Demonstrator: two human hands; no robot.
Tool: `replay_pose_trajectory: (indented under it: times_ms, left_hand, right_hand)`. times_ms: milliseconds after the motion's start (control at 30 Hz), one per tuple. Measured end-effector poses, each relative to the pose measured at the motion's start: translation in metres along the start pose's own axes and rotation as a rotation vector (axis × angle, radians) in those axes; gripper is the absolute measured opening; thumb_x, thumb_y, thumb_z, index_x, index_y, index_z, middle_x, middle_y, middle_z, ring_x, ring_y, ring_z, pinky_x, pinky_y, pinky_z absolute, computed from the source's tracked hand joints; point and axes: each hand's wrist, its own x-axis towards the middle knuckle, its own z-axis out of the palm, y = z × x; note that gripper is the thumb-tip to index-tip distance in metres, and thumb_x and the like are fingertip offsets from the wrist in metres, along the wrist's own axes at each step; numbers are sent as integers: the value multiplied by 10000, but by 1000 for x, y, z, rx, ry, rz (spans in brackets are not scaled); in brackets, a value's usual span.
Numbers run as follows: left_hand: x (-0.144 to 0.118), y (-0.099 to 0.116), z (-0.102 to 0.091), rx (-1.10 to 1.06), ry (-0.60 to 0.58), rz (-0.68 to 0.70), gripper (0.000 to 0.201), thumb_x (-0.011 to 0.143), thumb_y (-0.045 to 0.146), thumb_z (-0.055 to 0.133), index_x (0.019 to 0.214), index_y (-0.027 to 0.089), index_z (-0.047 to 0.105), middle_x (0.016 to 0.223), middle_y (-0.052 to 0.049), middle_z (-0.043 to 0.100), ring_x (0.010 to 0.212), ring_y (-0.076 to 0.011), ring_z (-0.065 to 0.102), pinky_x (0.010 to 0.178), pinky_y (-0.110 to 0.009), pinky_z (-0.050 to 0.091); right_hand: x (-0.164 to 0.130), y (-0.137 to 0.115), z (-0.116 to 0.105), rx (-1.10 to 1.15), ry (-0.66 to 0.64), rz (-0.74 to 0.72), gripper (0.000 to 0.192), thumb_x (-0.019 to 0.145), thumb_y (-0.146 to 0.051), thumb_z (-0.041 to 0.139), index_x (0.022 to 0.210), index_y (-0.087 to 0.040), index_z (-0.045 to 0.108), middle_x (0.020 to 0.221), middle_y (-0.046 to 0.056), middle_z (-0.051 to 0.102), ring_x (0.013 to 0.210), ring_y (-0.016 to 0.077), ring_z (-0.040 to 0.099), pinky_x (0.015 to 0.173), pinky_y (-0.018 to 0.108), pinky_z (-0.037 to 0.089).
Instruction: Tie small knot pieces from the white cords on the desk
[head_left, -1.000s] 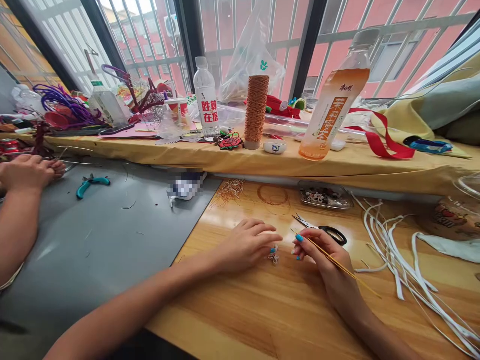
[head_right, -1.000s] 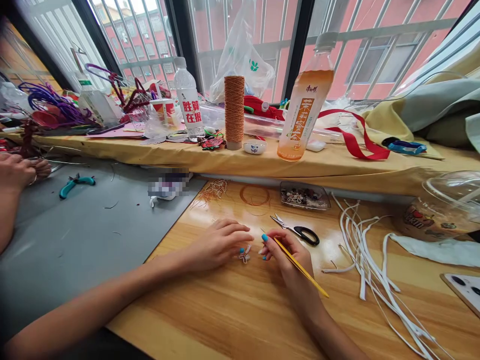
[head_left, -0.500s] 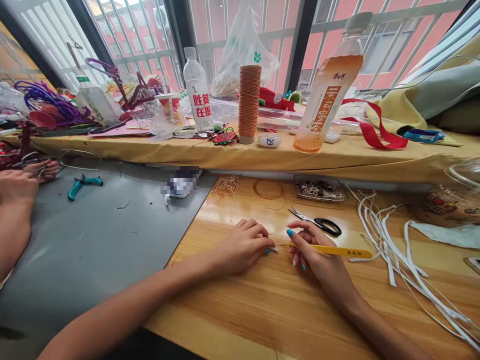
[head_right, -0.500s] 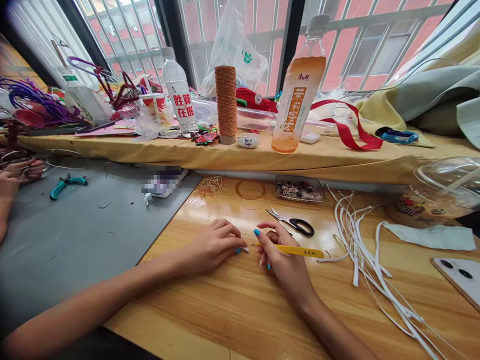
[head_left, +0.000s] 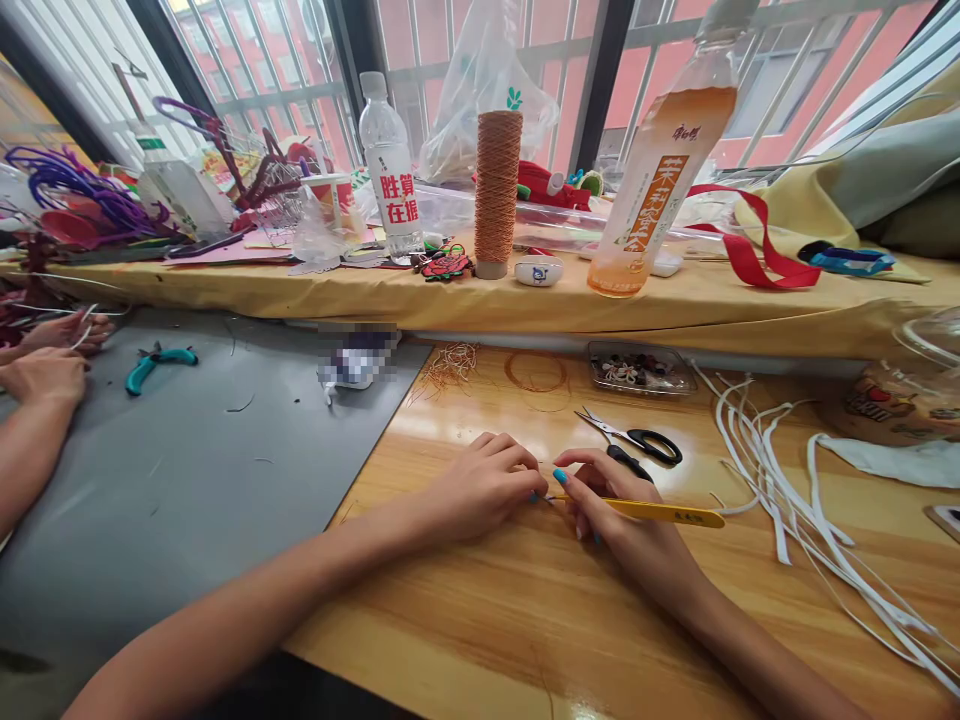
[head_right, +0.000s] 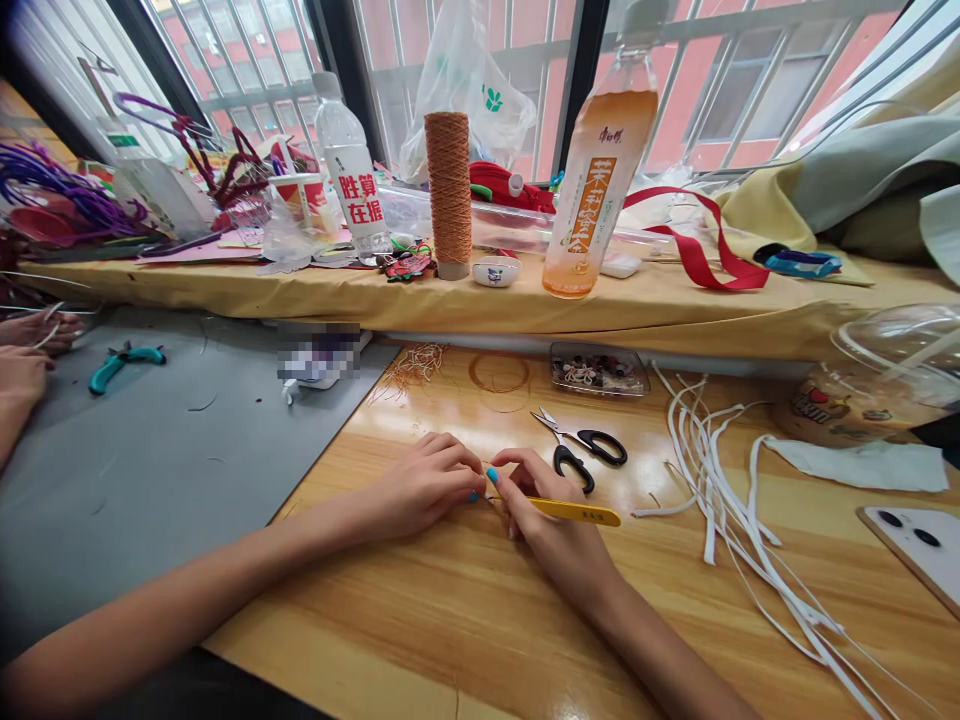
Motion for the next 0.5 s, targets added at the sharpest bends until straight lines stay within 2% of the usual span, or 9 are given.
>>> replay_pose_trajectory:
  times_ms: [300, 500]
  left_hand:
    - [1, 2, -2, -14, 9, -10, 175, 839, 177, 393, 858, 191, 566, 918, -30, 577, 853, -144, 442, 767, -279, 340]
    - [1, 2, -2, 29, 39, 4, 191, 848, 216, 380, 855, 186, 568, 883, -34, 574, 830, -142, 447, 741, -270, 347]
  right_hand:
    - [-1, 1, 1, 20, 55, 33, 232, 808, -379, 417, 915, -186, 485, 543, -36, 501, 423, 95, 472, 409, 209, 376]
    - [-1, 4, 1, -46, 72, 24, 218, 804, -372, 426, 907, -190, 488, 547, -36, 499, 426, 95, 477, 419, 209, 382]
